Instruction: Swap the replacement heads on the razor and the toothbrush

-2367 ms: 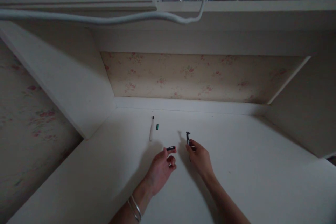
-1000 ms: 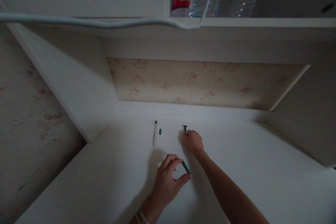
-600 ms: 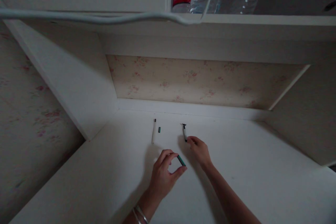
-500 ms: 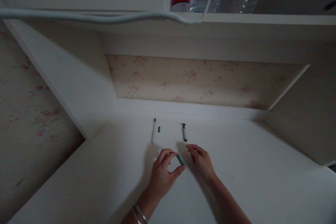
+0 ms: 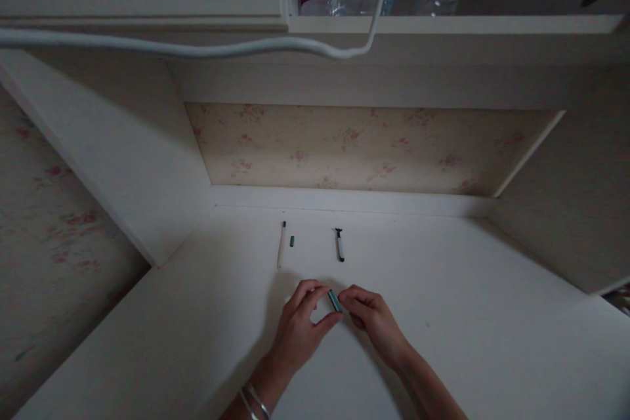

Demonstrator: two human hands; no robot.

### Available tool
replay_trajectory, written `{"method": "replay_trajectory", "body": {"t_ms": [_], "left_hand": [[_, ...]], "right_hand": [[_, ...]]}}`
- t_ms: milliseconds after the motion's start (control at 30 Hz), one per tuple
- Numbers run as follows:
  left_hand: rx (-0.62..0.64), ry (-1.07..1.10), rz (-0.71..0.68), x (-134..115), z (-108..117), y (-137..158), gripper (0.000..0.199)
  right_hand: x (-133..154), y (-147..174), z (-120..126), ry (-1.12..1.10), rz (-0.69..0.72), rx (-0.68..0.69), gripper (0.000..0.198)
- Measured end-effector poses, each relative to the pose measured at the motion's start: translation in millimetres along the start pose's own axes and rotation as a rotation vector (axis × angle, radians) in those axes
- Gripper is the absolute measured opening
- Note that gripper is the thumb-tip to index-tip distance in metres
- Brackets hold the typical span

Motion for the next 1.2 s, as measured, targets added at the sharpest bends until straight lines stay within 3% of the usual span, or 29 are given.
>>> {"method": "replay_trajectory", "body": {"t_ms": [200,433,767,1200], "left_hand": [[0.026,0.042,-0.009,0,-4,0,0.039],[0.2,0.329,0.03,-2,-10,-4,0.028],[0.205,0.38,0.051,-5,-2,-10,0.015],[0.339,0.469,0.185,-6,-2,-9,0.016]], "right_hand": [[-2,0,-1,-0.059,-0.039,0.017,0.023],[1,1,2,-0.124,-0.08,0.07,0.019],[-1,3,1,-0.163,-0.078,0.096,0.022],[-4,4,0,-0.11,-0.138,0.089,0.027]]}}
Point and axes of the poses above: each hand's wrist, its own y-axis away from the middle knuckle, its own z-axis out of the back of the hand, x = y × z, the point moved 5 cm from there along -y, towards the middle knuckle, and after that the axes turned 11 degrees about z, right-handed, at the moved point
